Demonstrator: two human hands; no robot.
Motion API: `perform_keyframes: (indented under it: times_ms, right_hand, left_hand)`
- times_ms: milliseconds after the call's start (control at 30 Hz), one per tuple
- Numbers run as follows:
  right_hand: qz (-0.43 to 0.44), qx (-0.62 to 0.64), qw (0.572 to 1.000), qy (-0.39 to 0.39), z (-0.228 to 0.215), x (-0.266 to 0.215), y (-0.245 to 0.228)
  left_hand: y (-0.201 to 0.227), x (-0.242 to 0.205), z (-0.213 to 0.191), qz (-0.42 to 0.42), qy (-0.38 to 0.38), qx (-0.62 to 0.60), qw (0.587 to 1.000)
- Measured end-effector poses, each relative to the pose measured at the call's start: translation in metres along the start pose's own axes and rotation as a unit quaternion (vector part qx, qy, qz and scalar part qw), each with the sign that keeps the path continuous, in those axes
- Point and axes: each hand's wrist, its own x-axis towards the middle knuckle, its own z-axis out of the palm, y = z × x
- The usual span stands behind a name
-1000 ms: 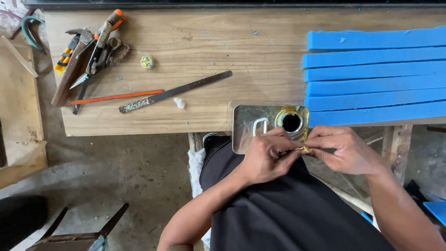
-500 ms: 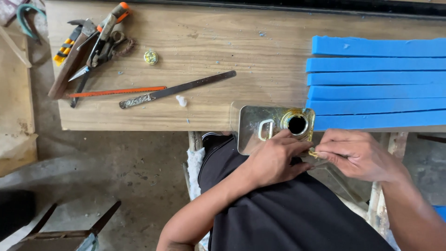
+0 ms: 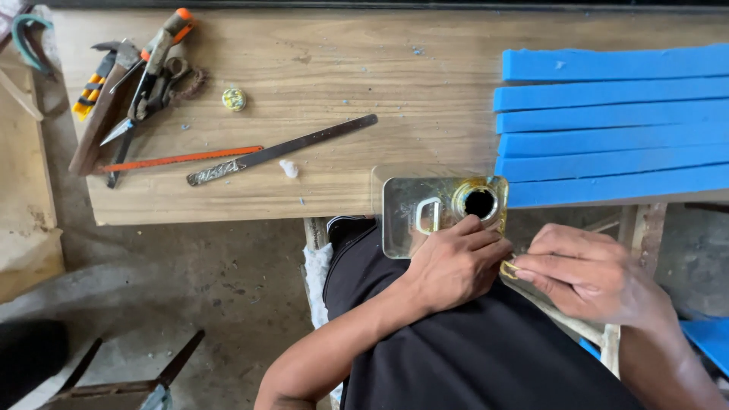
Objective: Applying adhesive to the edges of blue foam strips using a small wooden stick as an applicator.
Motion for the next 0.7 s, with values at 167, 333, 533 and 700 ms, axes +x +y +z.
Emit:
perform_keyframes:
  times_ms: [167, 333, 533, 700]
  right_hand:
    - [0.168, -0.045, 0.982, 0.071, -0.002, -0.023, -0.019]
    - [0.253, -0.066, 0.961, 0.094, 0.045, -0.033, -0.006]
    - [0.275, -0.051, 0.929, 0.243, 0.074, -0.042, 0.001]
    - [0.279, -0.074, 0.925, 0.248, 0.080, -0.042, 0.003]
  left_hand:
    - [-0.001, -0.007, -0.001, 0.024, 0.029, -0.053, 0.998]
    - [0.001, 0.001, -0.007, 0.071, 0.041, -0.092, 0.992]
    - [0.001, 0.008, -0.003, 0.121, 0.151, -0.069, 0.979]
    - [0.008, 0.021, -0.015, 0.112, 0.155, -0.072, 0.979]
